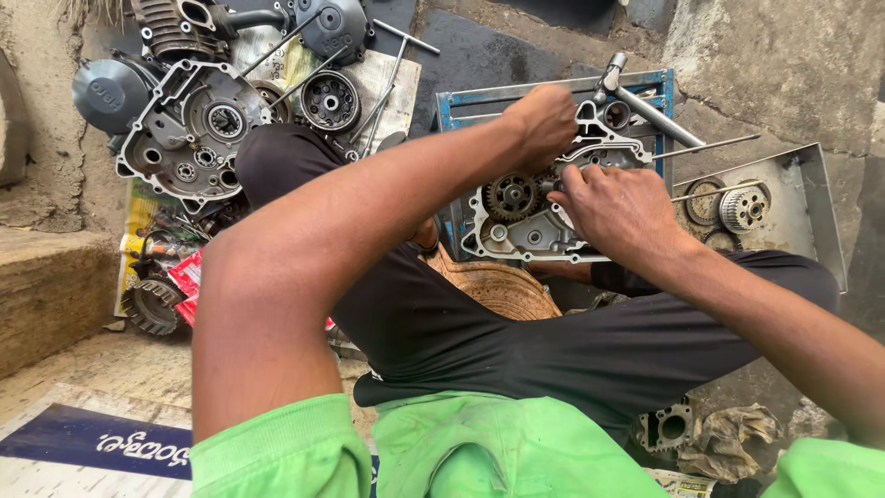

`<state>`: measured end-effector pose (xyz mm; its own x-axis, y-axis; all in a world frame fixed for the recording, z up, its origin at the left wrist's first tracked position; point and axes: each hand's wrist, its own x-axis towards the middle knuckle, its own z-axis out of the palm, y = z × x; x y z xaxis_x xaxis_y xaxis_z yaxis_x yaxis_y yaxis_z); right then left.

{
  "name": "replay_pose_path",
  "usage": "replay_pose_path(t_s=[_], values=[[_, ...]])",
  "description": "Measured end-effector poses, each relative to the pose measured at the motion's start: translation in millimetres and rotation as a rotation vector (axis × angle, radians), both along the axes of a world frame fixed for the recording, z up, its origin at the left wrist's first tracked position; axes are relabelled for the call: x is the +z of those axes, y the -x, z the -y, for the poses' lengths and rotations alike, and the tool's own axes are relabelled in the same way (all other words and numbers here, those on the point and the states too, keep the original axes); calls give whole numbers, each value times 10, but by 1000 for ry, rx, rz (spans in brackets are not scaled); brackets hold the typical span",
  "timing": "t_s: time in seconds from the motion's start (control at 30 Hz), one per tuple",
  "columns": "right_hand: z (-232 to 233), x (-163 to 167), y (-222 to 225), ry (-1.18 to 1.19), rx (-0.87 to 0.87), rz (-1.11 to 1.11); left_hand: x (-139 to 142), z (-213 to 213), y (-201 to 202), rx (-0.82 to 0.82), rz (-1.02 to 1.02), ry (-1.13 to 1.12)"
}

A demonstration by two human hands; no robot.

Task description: The person sits on the ground and assembles internal components of a motorcycle engine casing. They place gears and shafts into the casing, apply lubricant from a squeeze bottle, and use a screwdriver to adjust parts. The person also wipes their hands with a cloth during the process.

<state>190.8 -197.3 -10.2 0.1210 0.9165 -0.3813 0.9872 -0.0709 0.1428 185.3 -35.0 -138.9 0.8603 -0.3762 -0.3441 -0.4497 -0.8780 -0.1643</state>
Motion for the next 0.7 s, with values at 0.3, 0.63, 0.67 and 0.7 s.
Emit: replay_pose_path(t_s=[0.3, 0.63, 0.67, 0.7], values=[[-307, 397, -647, -152, -31, -292, 655, 578, 1103, 832, 694, 859], [-924, -342, -709, 51, 504, -136, 20, 1094, 1041, 986, 990, 1200], [-979, -346, -706, 71, 516, -127, 24, 1029, 1057, 997, 956, 1239], [-1028, -352, -697, 62, 528, -124, 40, 969, 1083, 1006, 916, 1278]])
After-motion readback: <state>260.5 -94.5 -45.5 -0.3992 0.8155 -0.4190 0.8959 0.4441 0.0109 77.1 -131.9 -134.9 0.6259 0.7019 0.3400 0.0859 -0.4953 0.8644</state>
